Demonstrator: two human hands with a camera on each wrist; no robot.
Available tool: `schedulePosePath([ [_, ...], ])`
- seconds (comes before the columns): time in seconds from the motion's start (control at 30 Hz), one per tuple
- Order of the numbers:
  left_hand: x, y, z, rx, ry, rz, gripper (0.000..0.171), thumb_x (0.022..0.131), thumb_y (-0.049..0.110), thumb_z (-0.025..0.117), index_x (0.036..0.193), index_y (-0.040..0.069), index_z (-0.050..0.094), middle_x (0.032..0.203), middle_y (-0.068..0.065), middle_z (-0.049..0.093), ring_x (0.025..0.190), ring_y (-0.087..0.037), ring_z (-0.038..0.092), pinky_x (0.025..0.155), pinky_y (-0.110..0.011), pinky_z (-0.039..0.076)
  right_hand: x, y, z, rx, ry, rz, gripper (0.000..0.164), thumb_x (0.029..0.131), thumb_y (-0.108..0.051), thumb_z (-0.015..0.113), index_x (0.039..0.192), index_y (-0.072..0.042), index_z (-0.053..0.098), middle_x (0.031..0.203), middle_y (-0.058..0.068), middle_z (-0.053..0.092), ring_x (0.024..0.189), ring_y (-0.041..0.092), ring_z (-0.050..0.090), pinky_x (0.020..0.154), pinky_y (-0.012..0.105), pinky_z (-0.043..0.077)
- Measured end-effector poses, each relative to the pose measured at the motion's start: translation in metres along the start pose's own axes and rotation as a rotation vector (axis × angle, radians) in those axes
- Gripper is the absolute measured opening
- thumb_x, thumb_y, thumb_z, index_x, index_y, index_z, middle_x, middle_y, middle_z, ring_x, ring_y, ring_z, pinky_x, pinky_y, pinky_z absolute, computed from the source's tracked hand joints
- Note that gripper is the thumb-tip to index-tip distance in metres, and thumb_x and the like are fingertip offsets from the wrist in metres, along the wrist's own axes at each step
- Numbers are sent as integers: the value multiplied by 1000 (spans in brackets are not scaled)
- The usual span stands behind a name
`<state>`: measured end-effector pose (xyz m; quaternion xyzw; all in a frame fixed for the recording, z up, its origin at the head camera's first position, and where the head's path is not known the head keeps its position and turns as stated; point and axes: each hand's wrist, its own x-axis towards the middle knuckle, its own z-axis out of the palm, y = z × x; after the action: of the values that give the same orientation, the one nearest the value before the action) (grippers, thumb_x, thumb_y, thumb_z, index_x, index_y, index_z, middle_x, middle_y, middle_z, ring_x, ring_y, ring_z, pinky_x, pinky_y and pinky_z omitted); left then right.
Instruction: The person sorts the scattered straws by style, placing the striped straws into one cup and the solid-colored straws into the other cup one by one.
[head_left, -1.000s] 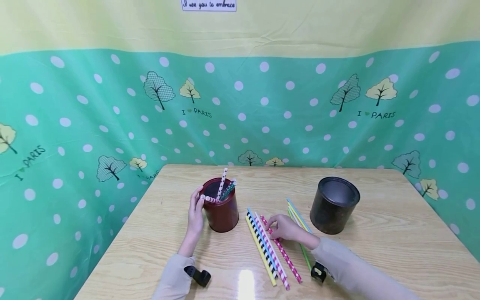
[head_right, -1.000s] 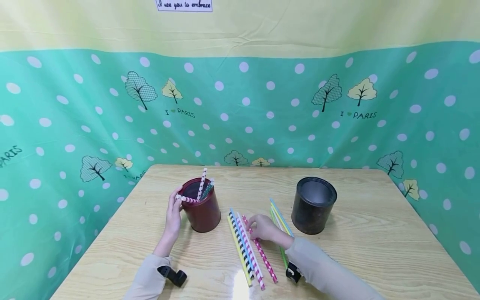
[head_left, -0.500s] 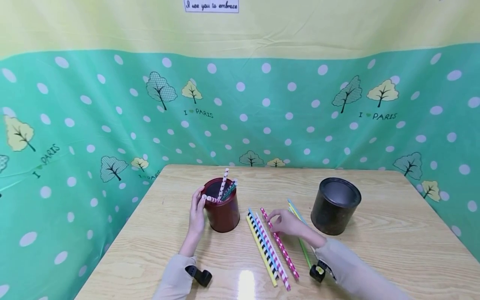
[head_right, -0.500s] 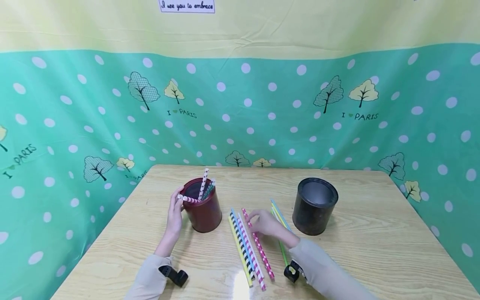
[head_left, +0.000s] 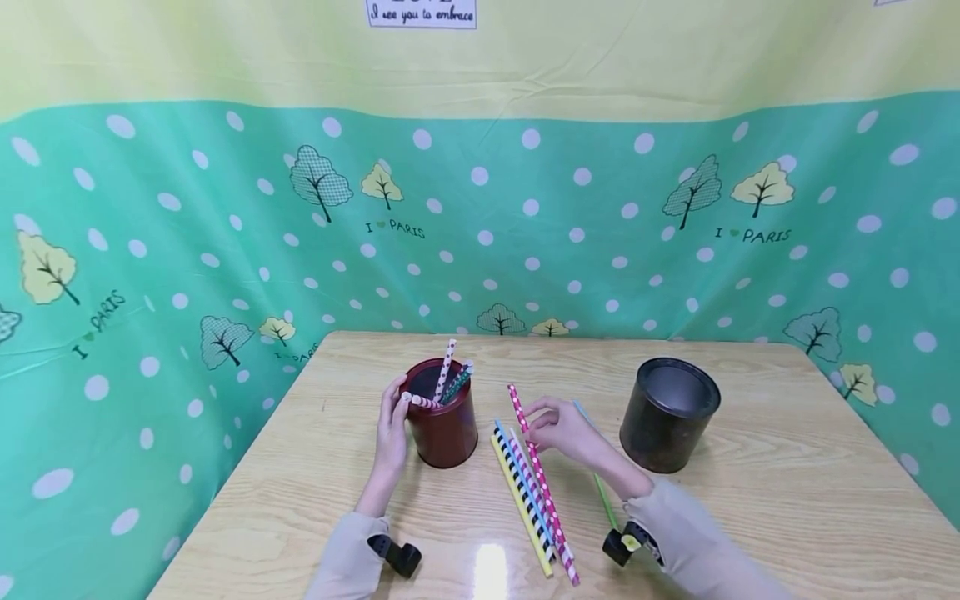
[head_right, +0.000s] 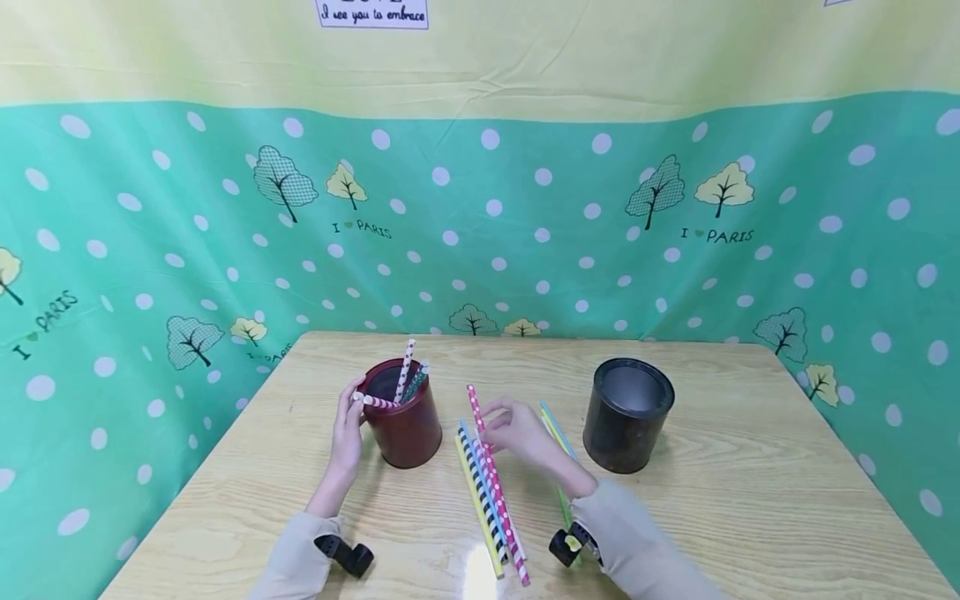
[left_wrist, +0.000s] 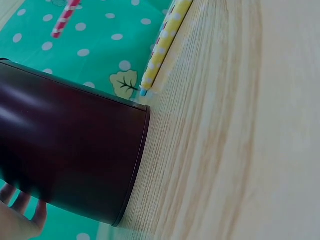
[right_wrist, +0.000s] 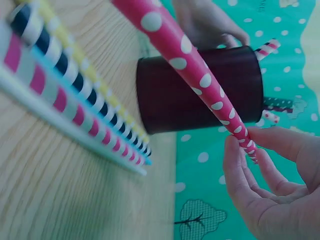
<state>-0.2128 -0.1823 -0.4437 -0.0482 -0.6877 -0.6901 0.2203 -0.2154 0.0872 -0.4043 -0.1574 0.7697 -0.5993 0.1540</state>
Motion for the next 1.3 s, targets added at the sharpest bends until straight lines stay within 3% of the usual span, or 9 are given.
schedulePosePath([
  [0.2, 0, 1, 1, 2, -3, 8, 35, 95, 8, 35, 128, -3, 36, 125, -24, 42, 111, -20, 40, 87, -14, 31, -1, -14, 7, 92, 75, 19, 37, 79, 2, 55, 115, 6, 45, 81, 11, 61, 70, 21, 61, 68, 35, 50],
  [0.37, -3, 15, 4, 2, 6, 12, 34, 94, 2, 33, 126, -8, 34, 122, -29, 41, 109, -24, 40, 86, -13, 31, 0, -24, 12, 169, 129, 2, 43, 78, 2, 57, 119, 3, 44, 84, 12, 59, 72, 19, 60, 70, 34, 50],
  [0.6, -6, 26, 7, 25, 20, -3, 34, 94, 3, 33, 126, -8, 35, 122, -29, 42, 109, -18, 42, 86, -13, 32, 0, -39, 20, 226, 197, -35, 45, 75, 6, 56, 118, 4, 44, 91, 15, 57, 72, 14, 58, 70, 33, 50],
  [0.9, -1, 8, 4, 4, 2, -19, 34, 94, 7, 36, 127, -3, 37, 124, -24, 43, 108, -12, 42, 87, -14, 32, 1, -52, 23, 270, 287, -35, 39, 77, 6, 57, 114, 4, 46, 93, 15, 56, 71, 14, 58, 71, 31, 50],
  [1.3, 1, -2, 1, -2, 9, 40, 35, 94, 8, 36, 127, -3, 36, 124, -24, 43, 106, -5, 43, 86, -14, 33, 4, -71, 23, 278, 289, -91, 41, 79, 4, 56, 118, 5, 42, 100, 20, 54, 78, 15, 58, 75, 31, 49],
])
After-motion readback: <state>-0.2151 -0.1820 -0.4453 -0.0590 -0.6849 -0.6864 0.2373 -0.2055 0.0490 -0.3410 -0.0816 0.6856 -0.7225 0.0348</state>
